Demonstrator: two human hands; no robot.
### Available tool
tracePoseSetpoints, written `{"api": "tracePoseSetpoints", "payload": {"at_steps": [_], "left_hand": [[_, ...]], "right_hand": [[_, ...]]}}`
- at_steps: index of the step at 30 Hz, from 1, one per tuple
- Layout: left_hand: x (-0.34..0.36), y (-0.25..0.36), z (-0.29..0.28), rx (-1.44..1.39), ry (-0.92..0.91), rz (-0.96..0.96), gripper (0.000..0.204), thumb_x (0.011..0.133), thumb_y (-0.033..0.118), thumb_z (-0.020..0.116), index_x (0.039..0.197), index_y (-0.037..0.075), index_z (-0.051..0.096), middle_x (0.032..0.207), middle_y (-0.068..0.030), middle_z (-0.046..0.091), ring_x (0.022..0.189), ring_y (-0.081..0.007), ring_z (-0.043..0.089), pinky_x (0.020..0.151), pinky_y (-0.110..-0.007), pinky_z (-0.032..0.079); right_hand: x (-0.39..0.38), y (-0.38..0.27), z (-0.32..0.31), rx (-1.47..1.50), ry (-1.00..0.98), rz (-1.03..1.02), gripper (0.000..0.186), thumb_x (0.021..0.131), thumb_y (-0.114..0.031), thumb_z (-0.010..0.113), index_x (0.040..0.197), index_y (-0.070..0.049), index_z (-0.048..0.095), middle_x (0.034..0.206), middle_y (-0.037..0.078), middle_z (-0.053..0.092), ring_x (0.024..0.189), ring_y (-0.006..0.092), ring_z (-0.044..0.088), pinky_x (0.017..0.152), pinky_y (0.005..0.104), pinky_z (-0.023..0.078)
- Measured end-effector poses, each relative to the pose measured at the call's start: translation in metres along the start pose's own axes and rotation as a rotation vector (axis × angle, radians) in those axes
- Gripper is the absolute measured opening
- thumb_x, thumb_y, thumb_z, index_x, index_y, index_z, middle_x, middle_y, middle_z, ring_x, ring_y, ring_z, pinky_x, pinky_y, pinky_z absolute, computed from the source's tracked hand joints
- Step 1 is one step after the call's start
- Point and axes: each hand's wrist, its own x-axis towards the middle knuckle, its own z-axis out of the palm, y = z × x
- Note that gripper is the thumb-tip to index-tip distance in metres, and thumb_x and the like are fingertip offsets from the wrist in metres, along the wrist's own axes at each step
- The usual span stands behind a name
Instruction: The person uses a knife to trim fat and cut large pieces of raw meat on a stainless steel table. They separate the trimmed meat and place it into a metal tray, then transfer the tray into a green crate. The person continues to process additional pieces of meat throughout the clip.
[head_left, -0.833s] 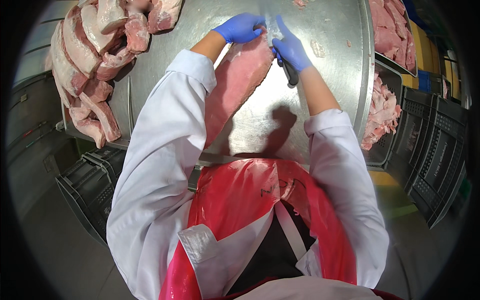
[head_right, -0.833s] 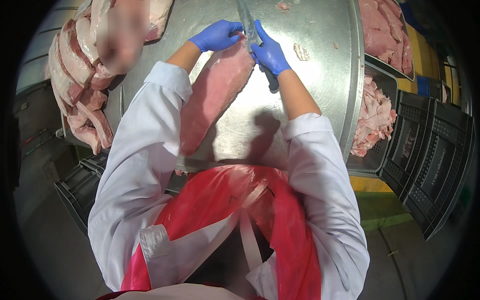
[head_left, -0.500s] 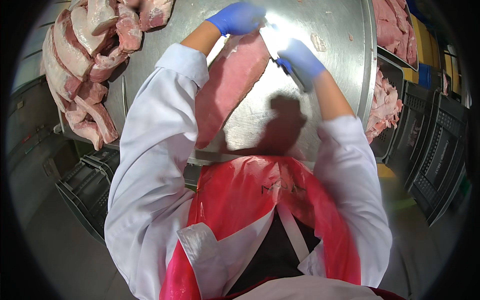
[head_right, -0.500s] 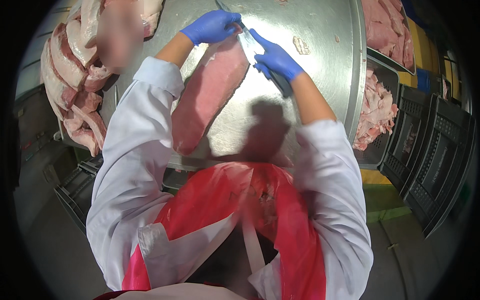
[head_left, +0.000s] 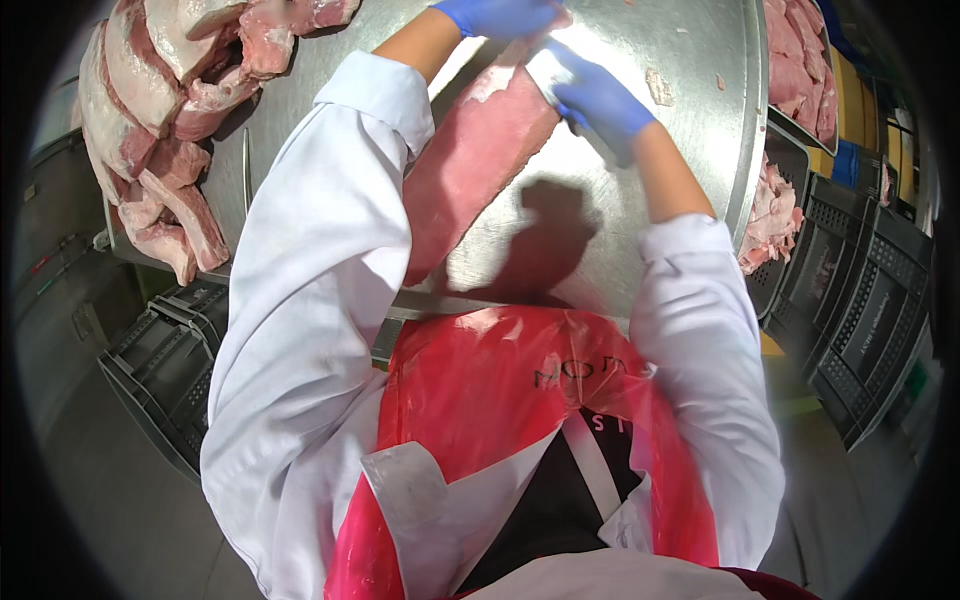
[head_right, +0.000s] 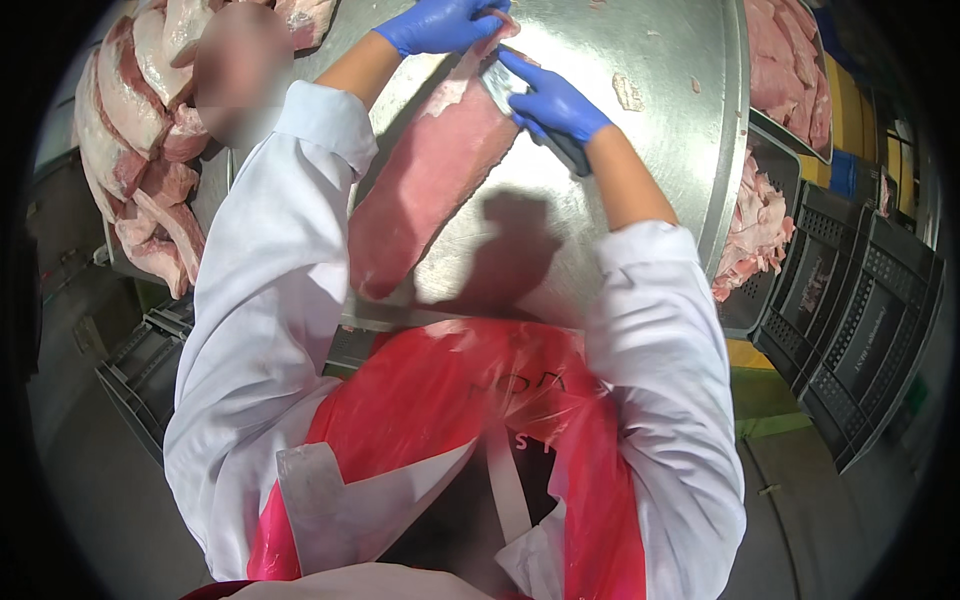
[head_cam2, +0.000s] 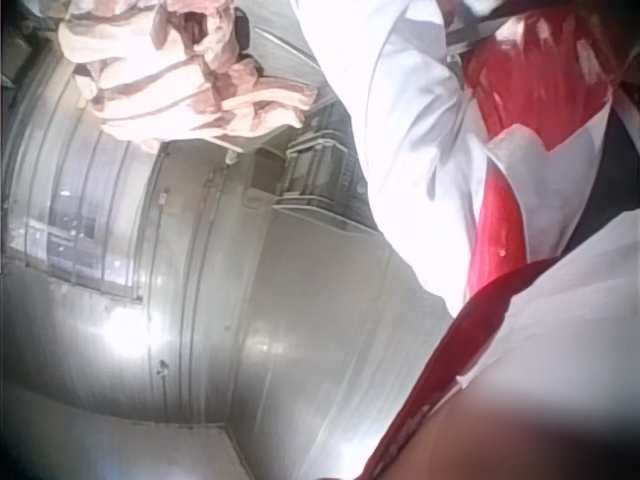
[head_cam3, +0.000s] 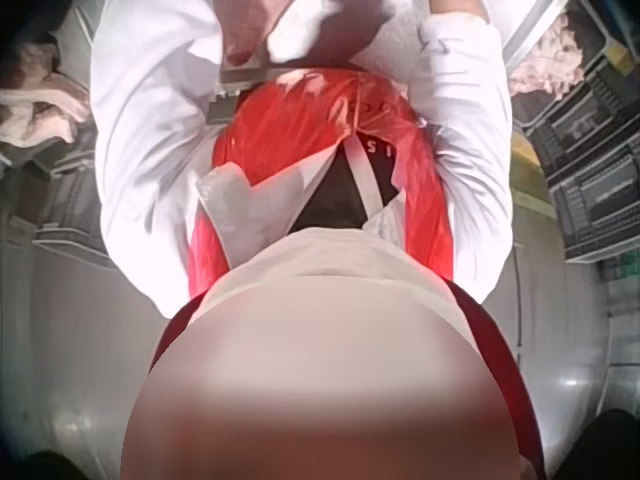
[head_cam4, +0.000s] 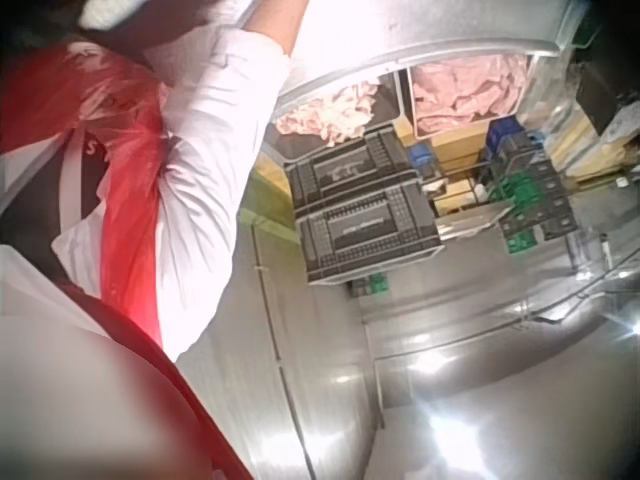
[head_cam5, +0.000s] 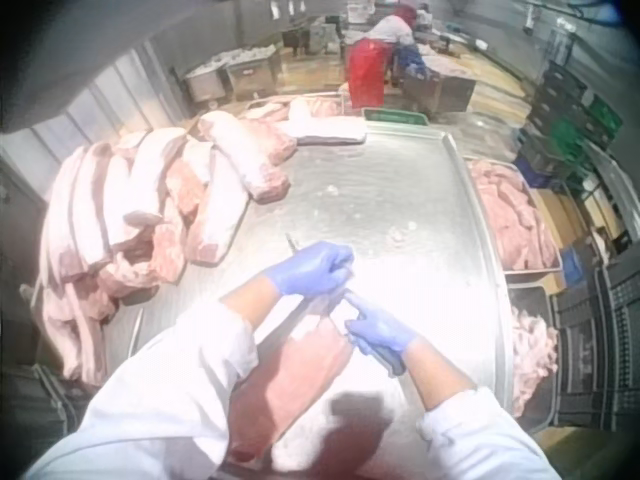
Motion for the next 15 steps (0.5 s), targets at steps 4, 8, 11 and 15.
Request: {"api": "tracePoseSetpoints", "payload": {"at_steps": [4,8,11,15], "left_hand": [[-0.015,-0.010,-0.018,-0.212,0.125,-0.116,0.021,0.091,0.022,0.060,0.081,0.003,0.060,0.066,-0.0121,0.057,0.062,-0.0219,0.054,0.061,-0.040,0.046],[-0.007,0.011,-0.022,-0.288,0.033,-0.022,0.021,0.091,0.022,0.060,0.080,0.003,0.059,0.065,-0.0091,0.055,0.062,-0.0180,0.051,0.060,-0.039,0.045],[-0.016,0.009,-0.024,-0.219,0.118,0.052,0.021,0.090,0.021,0.060,0.081,0.002,0.058,0.067,-0.0116,0.055,0.062,-0.0202,0.048,0.061,-0.039,0.045],[-0.037,-0.010,-0.052,-0.163,0.268,0.060,0.019,0.089,0.020,0.060,0.082,0.002,0.059,0.069,-0.0129,0.056,0.063,-0.0222,0.050,0.063,-0.039,0.046]], "right_hand": [[-0.064,0.031,-0.027,-0.204,-0.196,0.170,0.078,0.085,-0.007,0.059,0.157,-0.017,0.033,0.109,0.011,0.064,0.074,0.0134,0.061,0.072,0.0297,0.055],[-0.032,0.012,0.007,-0.201,-0.074,0.017,0.078,0.085,-0.007,0.057,0.158,-0.020,0.032,0.089,0.008,0.067,0.069,0.0099,0.061,0.060,0.0259,0.053],[-0.018,-0.026,0.042,-0.164,-0.037,0.140,0.074,0.091,-0.004,0.055,0.158,-0.024,0.031,0.078,0.006,0.065,0.059,0.0096,0.058,0.055,0.0269,0.051],[-0.098,0.007,0.050,-0.178,-0.081,0.171,0.079,0.088,0.002,0.055,0.159,-0.023,0.030,0.078,0.005,0.065,0.056,0.0093,0.057,0.052,0.0266,0.049]]}}
